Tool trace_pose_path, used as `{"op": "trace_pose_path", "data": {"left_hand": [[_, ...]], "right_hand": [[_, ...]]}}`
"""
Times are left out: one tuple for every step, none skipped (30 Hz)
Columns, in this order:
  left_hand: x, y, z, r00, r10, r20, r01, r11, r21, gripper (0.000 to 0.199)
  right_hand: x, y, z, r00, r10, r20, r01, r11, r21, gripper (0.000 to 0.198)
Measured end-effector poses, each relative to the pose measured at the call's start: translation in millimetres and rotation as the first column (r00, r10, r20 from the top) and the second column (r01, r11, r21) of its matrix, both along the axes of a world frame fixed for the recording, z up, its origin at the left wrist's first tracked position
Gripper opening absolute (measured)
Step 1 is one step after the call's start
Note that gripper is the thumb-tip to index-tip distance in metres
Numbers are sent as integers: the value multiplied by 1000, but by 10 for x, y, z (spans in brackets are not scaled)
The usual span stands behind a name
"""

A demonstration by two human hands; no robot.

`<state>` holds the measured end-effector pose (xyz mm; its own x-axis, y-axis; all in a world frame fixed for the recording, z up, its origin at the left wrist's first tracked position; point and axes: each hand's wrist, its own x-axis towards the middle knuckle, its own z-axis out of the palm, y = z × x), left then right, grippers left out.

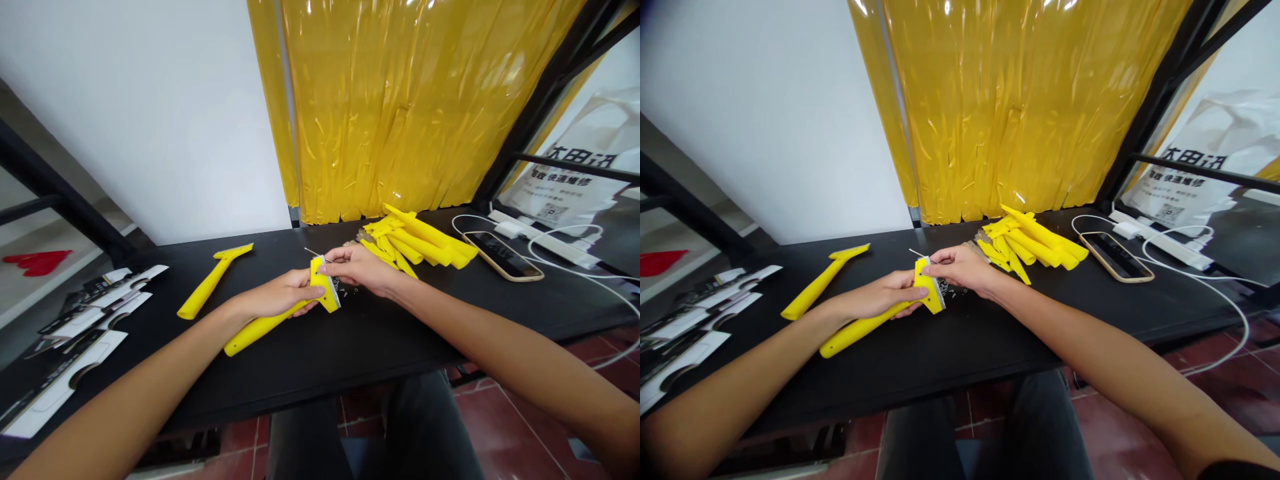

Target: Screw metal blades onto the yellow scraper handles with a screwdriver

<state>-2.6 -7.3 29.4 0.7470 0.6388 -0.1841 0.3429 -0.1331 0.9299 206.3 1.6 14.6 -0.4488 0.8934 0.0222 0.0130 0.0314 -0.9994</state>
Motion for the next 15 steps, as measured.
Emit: {"op": "trace_pose_path", "data": {"left_hand": [[-6, 7, 12, 999, 16, -36, -15, 1000, 15, 31], [-12, 15, 21, 997, 39, -65, -37, 999, 25, 30], [-19, 21, 26, 994, 67, -86, -64, 997, 33, 29], [-24, 24, 28, 990, 99, -96, -95, 994, 46, 28], [-28, 22, 27, 986, 137, -93, -131, 989, 74, 28], [-30, 14, 23, 981, 179, -81, -168, 977, 129, 27], [-30, -1, 16, 973, 222, -65, -203, 955, 217, 26], [-28, -20, 7, 963, 263, -54, -230, 914, 335, 27], [-24, -42, -5, 954, 297, -50, -239, 849, 472, 32], [-21, -65, -18, 945, 320, -60, -220, 762, 609, 40], [-17, -84, -34, 940, 330, -86, -166, 664, 729, 48], [-14, -100, -50, 935, 331, -125, -91, 567, 819, 55], [-12, -109, -67, 929, 330, -170, -11, 482, 876, 59], [-10, -113, -84, 920, 330, -212, 61, 416, 908, 61], [-7, -113, -99, 909, 333, -250, 120, 366, 923, 62]], "right_hand": [[-10, 1, -5, 1000, -28, -2, 28, 1000, -6, 29], [-18, 3, -11, 998, -55, -4, 55, 998, -17, 30], [-25, 9, -20, 997, -82, -7, 82, 996, -33, 30], [-28, 16, -29, 995, -104, -12, 103, 993, -52, 30], [-29, 27, -38, 992, -122, -18, 120, 990, -70, 30], [-26, 38, -47, 990, -136, -24, 133, 987, -86, 30], [-22, 51, -55, 989, -146, -32, 142, 985, -98, 30], [-15, 63, -61, 987, -154, -40, 149, 983, -109, 30], [-6, 75, -65, 986, -158, -47, 151, 981, -121, 30], [3, 85, -68, 985, -162, -55, 153, 979, -135, 30], [12, 95, -70, 984, -168, -66, 157, 976, -149, 30], [22, 104, -72, 982, -174, -78, 159, 974, -164, 30], [32, 113, -75, 980, -177, -91, 159, 972, -175, 30], [40, 122, -78, 979, -177, -103, 156, 971, -182, 30], [48, 129, -83, 979, -170, -115, 147, 972, -186, 30]]}}
